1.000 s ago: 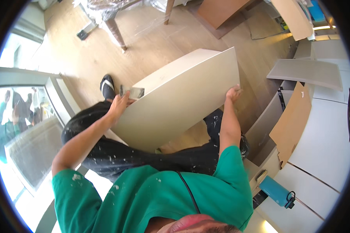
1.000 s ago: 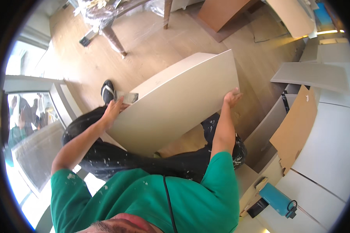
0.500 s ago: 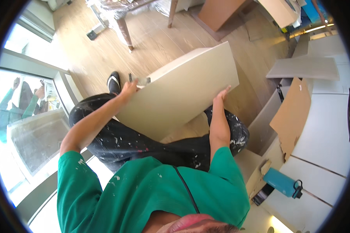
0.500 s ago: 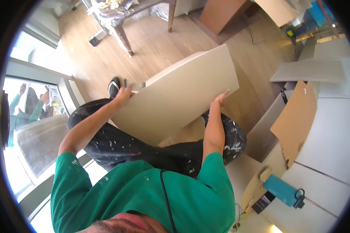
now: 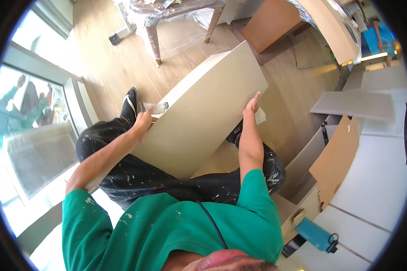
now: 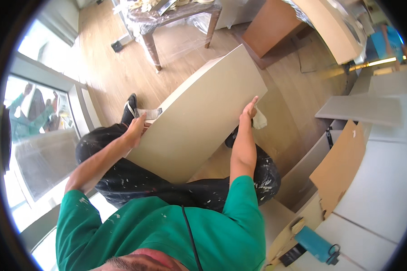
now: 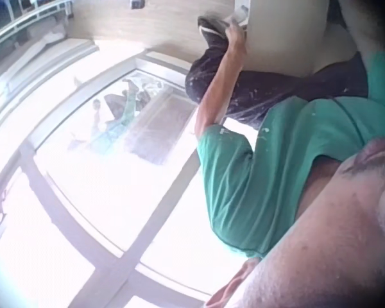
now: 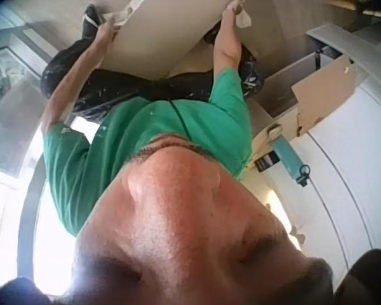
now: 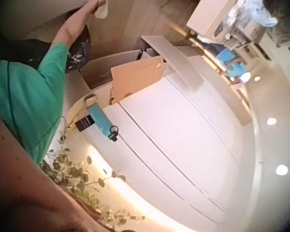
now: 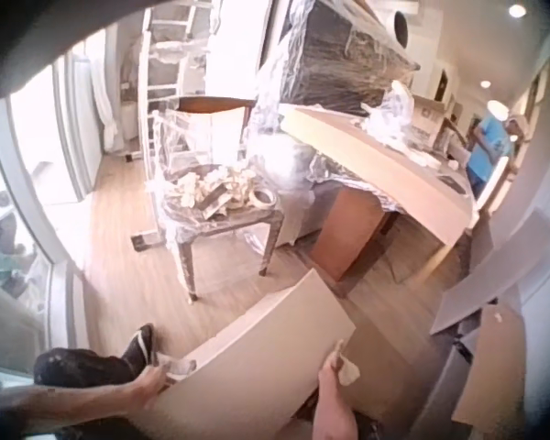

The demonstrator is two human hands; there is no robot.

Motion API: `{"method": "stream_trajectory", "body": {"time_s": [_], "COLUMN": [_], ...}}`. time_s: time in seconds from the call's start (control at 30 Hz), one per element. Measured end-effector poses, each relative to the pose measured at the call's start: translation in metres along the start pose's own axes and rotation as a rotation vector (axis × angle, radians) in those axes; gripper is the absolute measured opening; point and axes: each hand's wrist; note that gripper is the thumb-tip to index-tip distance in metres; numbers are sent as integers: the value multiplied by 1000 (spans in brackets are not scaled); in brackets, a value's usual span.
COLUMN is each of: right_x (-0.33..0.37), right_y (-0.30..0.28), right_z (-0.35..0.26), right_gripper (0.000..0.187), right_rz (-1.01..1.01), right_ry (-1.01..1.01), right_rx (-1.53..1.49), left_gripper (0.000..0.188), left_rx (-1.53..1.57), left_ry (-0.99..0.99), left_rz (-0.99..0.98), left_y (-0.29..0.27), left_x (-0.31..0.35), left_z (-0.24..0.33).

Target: The person uses a piece of sandpaper to sand the surface and edges of a wooden panel, then wipes it with a cloth while sitting on the floor.

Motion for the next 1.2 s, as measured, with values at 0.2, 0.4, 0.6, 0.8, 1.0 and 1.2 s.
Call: {"method": "stream_trajectory", "body": {"time_s": [0.2,0.4,0.6,0.8,1.0,1.2], "right_x": [3,-5,-8,-2,13,2], "right_y": [15,33,46,47,48,52], "right_z": [21,69,76,64,58,74], "right_gripper": [100,93,89,80,71,75], "right_rz": [-87,-44,-140,-163,-260,-203], "right_ry": [69,133,153,246,219,216], "right_rx": [-51,-54,-154,-368,-445,-390], "left_gripper": [75,74,73,75,83,87], "left_rx": [-82,-223,-374,-343,-421,-444], "left_ry": [1,121,49,45,34,-65], "left_rz": [17,86,-55,-71,-97,-264], "left_y": [12,17,20,15,11,9], "left_x": [-1,5,6,-6,1,-1], "left_z": [-14,-31,-40,-56,-63,-55]}}
Point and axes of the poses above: each hand's wrist, its own x-axis away from the middle knuckle, its own y-axis out of the palm, z = x × y, and after that the axes turned 11 degrees about x, right-handed
